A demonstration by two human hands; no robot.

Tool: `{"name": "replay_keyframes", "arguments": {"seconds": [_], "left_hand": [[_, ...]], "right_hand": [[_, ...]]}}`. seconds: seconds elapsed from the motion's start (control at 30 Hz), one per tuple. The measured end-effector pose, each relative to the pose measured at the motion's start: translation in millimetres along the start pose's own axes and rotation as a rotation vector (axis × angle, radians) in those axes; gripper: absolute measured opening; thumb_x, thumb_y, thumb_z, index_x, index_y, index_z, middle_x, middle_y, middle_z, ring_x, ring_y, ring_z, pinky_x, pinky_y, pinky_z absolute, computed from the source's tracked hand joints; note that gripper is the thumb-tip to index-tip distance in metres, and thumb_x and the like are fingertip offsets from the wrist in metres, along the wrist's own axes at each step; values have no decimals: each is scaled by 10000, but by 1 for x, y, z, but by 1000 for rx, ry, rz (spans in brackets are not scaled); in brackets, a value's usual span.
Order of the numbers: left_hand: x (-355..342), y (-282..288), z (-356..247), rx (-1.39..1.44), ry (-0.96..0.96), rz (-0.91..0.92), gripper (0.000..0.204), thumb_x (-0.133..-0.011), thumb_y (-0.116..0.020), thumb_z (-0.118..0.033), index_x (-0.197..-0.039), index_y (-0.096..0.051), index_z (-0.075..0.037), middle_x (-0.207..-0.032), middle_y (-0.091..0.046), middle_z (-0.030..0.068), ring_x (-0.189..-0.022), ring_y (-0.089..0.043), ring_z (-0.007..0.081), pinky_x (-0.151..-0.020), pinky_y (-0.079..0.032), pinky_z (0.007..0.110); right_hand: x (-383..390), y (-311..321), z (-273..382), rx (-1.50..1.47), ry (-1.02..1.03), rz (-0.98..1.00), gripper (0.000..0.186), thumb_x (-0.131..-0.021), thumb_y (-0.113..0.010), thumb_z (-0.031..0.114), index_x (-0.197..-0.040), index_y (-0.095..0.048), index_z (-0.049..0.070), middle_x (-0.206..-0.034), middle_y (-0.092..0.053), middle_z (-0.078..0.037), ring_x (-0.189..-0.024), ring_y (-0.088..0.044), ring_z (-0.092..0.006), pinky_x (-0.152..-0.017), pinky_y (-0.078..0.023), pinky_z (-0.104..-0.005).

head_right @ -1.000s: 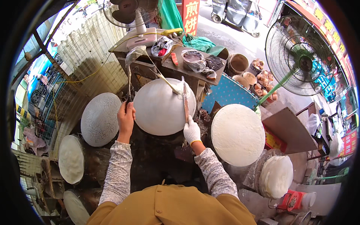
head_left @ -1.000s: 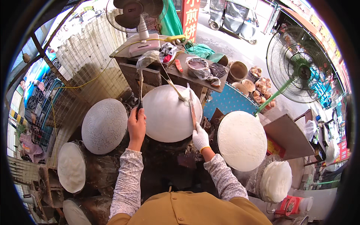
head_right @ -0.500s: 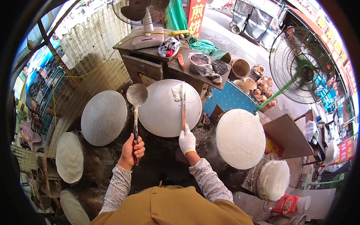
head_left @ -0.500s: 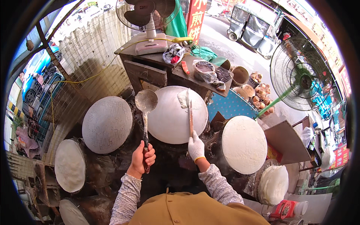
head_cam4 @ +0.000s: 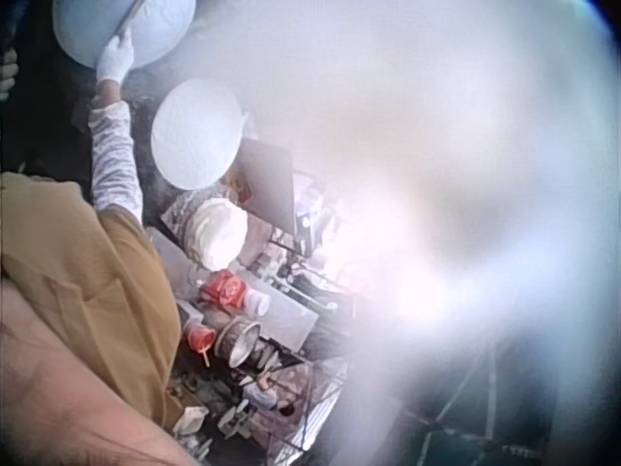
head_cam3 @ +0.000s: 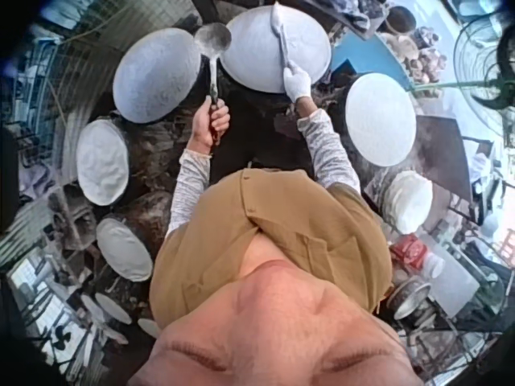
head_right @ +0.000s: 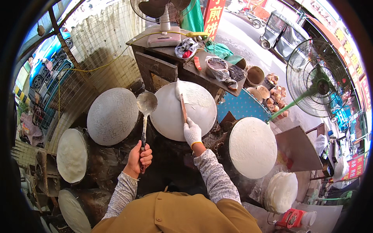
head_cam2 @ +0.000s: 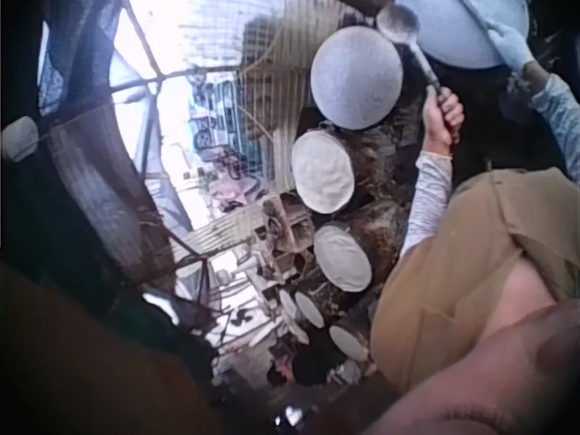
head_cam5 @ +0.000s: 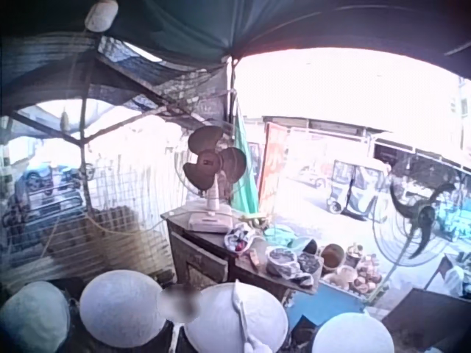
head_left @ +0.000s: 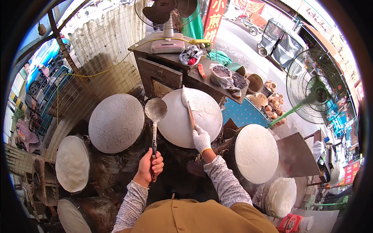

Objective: The person ladles batter onto multiple hot griddles, spreads it into thin crepes, flips them with a spatula, and stacks the finished crepes. The person repeats this process across several griddles in a continuous workflow.

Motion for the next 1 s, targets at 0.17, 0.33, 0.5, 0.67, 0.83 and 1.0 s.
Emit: {"name": "replay_keyframes", "arguments": {"seconds": [0.17,0.33,0.5,0.67,0.83,1.0], "left_hand": [[20,-4,-8,-73,-34,-27,436,-1052,-338,-491,-870,-465,-115,-598,-322,-51,-449,-310,76,-415,-304,232],[18,4,2,26,-36,-58,445,-1049,-344,-496,-868,-472,-111,-598,-328,-53,-453,-317,70,-419,-306,224],[24,-8,13,50,-102,-97,438,-1054,-337,-485,-868,-467,-110,-599,-324,-56,-452,-309,67,-419,-297,220],[24,-14,24,106,-132,-103,430,-1053,-340,-484,-871,-456,-113,-602,-335,-51,-449,-318,66,-416,-302,220],[18,-18,40,164,-164,-99,427,-1051,-352,-483,-869,-455,-111,-601,-331,-50,-445,-313,66,-417,-304,217],[21,-31,51,142,-204,-136,421,-1050,-362,-477,-866,-456,-110,-597,-323,-50,-443,-308,67,-416,-302,220]], "right_hand": [[3,64,-12,19,24,-62,381,-915,-551,203,-1238,-643,24,-1066,-689,-242,-1015,-682,-347,-907,-521,-387],[-23,40,-41,-63,25,50,373,-900,-598,229,-1208,-665,30,-1073,-689,-241,-1026,-686,-330,-908,-515,-349],[-15,56,9,-2,75,145,355,-896,-606,229,-1192,-679,47,-1047,-697,-234,-1024,-692,-312,-901,-517,-346],[-73,104,-67,23,47,84,374,-896,-577,240,-1190,-676,31,-1027,-700,-239,-952,-719,-286,-842,-545,-342],[-49,54,-11,-39,135,385,381,-883,-600,271,-1192,-680,63,-1054,-701,-227,-1005,-693,-327,-910,-506,-340],[-97,120,-41,-39,-4,253,386,-880,-607,252,-1185,-679,25,-1003,-731,-190,-925,-723,-249,-851,-538,-327]]}}
Point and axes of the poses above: each hand's wrist, its own x-axis away from the middle knuckle, its own y-axis out of the back of the hand, z = x × y, the point moved 2 cm from there along -x, towards the middle knuckle
